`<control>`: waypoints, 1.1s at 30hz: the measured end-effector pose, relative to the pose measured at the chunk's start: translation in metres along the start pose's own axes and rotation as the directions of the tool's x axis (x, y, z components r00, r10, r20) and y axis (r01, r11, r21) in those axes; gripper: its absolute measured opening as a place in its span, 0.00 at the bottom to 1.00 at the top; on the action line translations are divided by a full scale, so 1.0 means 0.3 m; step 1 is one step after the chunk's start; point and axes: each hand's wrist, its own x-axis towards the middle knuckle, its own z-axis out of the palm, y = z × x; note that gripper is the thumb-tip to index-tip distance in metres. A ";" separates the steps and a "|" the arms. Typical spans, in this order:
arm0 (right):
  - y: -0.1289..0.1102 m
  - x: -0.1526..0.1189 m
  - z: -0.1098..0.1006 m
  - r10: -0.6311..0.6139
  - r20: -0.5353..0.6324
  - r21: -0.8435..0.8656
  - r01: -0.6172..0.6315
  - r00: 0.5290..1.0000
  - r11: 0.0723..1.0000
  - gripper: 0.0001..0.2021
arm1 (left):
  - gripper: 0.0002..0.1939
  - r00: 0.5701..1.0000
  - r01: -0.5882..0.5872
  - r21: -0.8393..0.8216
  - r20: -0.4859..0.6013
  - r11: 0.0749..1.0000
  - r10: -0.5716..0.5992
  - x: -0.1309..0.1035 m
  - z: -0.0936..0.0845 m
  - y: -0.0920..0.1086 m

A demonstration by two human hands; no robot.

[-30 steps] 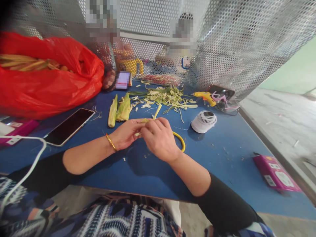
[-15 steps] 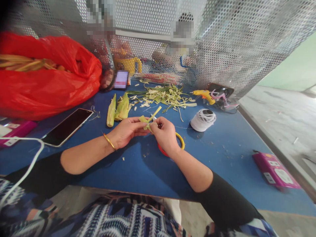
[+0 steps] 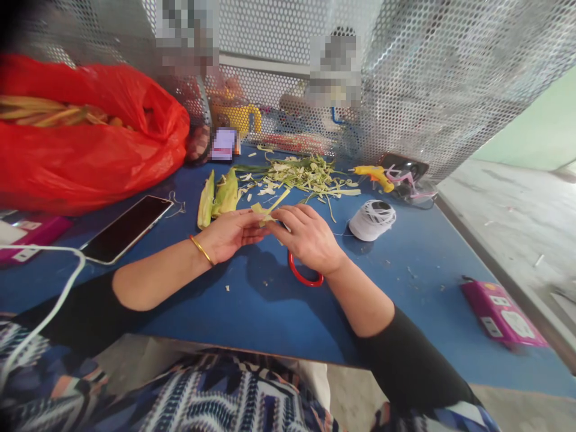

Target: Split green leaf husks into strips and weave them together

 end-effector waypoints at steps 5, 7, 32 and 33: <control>-0.010 -0.002 0.018 0.039 -0.059 0.069 -0.035 0.998 0.997 0.11 | 0.06 0.999 -0.027 0.076 0.024 0.997 0.025 -0.001 0.001 -0.013; -0.024 0.003 0.024 0.135 -0.091 0.139 -0.122 0.987 0.983 0.11 | 0.06 0.996 -0.076 0.124 0.051 0.989 0.071 -0.005 0.002 -0.020; -0.077 0.008 0.068 0.608 -0.056 0.236 -0.581 0.792 0.779 0.08 | 0.13 0.980 -0.157 0.200 0.154 0.967 0.128 -0.019 0.013 -0.059; -0.077 0.008 0.069 0.605 -0.051 0.249 -0.577 0.794 0.778 0.08 | 0.12 0.982 -0.155 0.206 0.134 0.966 0.130 -0.018 0.014 -0.060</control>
